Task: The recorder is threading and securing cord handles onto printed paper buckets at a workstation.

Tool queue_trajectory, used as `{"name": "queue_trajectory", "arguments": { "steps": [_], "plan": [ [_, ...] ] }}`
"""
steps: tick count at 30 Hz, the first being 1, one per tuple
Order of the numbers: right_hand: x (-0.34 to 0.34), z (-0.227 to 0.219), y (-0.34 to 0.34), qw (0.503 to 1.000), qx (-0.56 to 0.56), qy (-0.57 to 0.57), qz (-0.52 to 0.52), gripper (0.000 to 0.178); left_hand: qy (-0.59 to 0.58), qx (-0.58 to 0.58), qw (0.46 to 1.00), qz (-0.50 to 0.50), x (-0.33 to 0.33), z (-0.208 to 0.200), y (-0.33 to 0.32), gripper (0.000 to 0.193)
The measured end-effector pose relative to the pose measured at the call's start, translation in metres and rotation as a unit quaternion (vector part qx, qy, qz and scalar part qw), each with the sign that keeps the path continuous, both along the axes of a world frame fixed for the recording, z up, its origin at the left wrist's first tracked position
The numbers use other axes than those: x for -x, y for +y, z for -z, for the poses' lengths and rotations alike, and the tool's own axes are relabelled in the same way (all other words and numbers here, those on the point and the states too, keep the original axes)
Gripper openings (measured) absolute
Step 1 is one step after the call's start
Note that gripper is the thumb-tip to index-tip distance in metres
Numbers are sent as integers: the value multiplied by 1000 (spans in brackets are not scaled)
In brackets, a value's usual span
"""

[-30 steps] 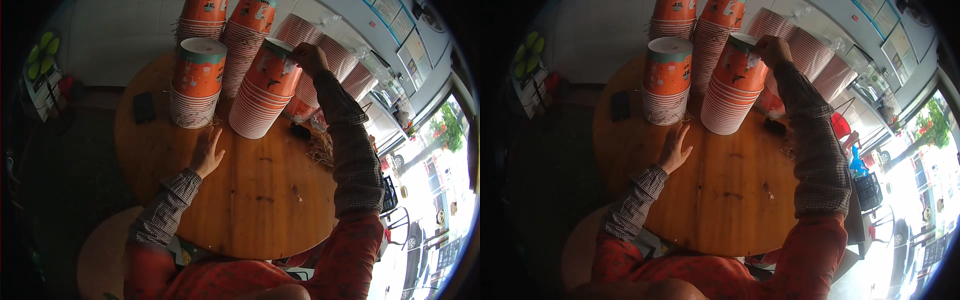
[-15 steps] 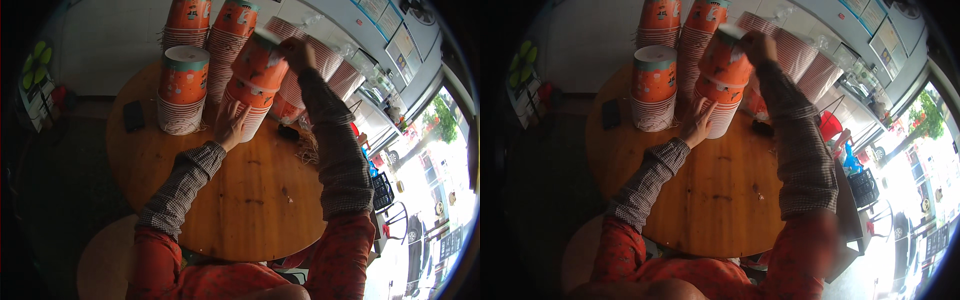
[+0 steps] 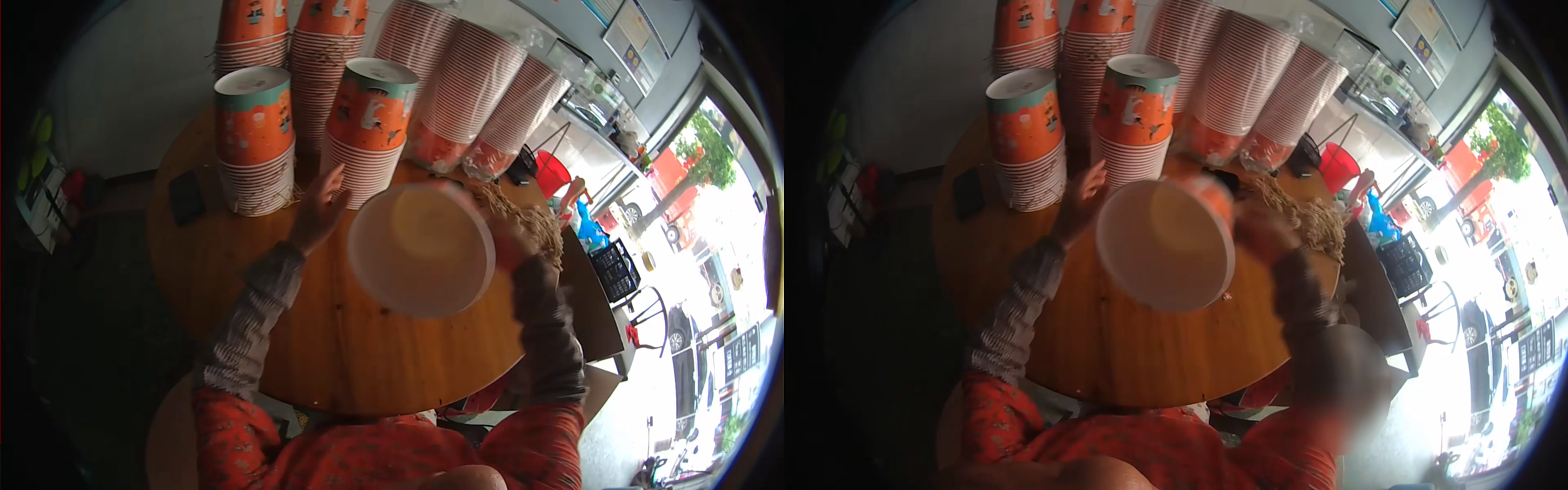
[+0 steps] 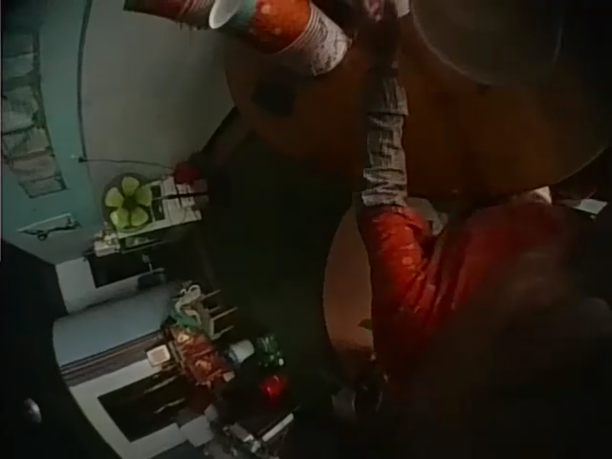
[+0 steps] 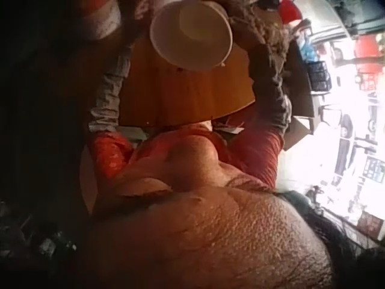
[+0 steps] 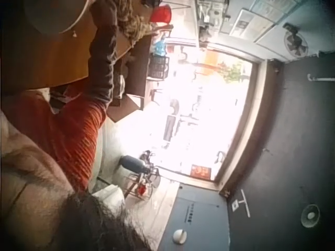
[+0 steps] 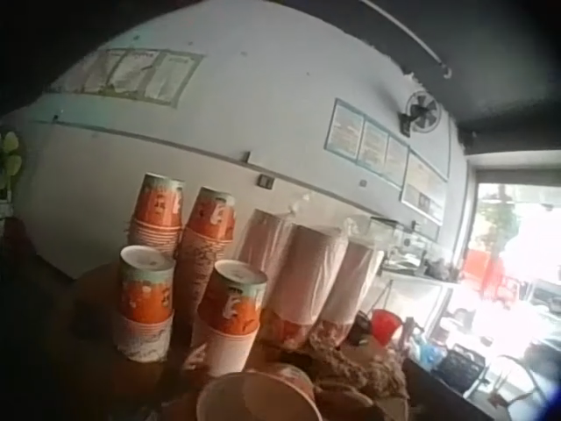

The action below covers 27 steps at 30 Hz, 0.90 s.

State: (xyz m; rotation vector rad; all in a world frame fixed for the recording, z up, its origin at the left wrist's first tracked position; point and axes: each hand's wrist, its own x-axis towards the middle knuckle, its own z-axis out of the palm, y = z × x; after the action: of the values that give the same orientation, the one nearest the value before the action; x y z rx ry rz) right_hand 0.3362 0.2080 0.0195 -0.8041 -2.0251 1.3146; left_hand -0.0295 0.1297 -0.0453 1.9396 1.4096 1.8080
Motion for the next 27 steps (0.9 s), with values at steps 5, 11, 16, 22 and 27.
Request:
{"name": "queue_trajectory", "arguments": {
  "steps": [5, 11, 16, 22, 27],
  "plan": [
    [56, 109, -36, 882, 448, 143, -11, 20, -185, 136, 953, 197, -1, 22, -49, 58],
    [51, 123, 4, 984, 135, 8, 117, 22, -10, -6, 1000, 23, -19, -5, -94, 68],
    [-35, 116, 84, 897, -215, -103, 373, 15, 114, -25, 993, 23, -27, -17, -105, 75],
    [-41, 94, 123, 841, -243, -169, 453, 17, 234, -52, 971, 11, -29, -8, -113, 70],
    [-20, 91, 142, 817, -220, -212, 490, 20, 259, -76, 963, 18, -32, -8, -107, 66]
  ]
}}
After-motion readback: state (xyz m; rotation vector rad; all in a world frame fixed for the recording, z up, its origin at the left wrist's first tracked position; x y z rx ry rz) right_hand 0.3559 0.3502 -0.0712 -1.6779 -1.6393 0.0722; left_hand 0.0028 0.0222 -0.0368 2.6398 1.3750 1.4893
